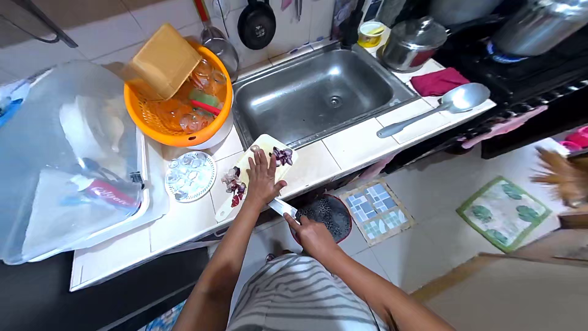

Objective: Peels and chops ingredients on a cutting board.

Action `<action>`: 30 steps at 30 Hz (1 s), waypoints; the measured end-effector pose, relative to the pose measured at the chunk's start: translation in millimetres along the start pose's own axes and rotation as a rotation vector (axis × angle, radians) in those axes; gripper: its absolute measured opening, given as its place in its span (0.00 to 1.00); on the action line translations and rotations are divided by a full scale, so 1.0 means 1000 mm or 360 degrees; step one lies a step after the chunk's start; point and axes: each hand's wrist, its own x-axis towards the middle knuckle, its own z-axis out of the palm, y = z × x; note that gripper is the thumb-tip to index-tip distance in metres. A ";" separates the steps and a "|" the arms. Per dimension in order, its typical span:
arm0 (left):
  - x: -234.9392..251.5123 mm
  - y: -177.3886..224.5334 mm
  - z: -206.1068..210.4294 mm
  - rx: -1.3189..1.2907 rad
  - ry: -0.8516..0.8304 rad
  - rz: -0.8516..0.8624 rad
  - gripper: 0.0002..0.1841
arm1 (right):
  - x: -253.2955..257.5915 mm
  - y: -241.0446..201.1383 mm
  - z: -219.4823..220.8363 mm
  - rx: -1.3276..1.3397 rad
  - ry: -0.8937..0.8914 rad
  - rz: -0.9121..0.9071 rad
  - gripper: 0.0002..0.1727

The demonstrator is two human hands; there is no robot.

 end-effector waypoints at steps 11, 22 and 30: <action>-0.042 0.005 -0.063 -0.0241 0.0598 -0.0285 0.14 | 0.002 0.017 -0.031 0.1324 -0.0234 -0.0059 0.31; -0.053 0.017 -0.038 -0.0463 0.0410 -0.0314 0.10 | 0.008 0.022 -0.031 0.2245 -0.0515 0.0057 0.33; -0.056 0.005 -0.031 -0.0611 0.0367 -0.0489 0.08 | 0.005 0.053 -0.036 0.1003 0.0308 -0.0057 0.30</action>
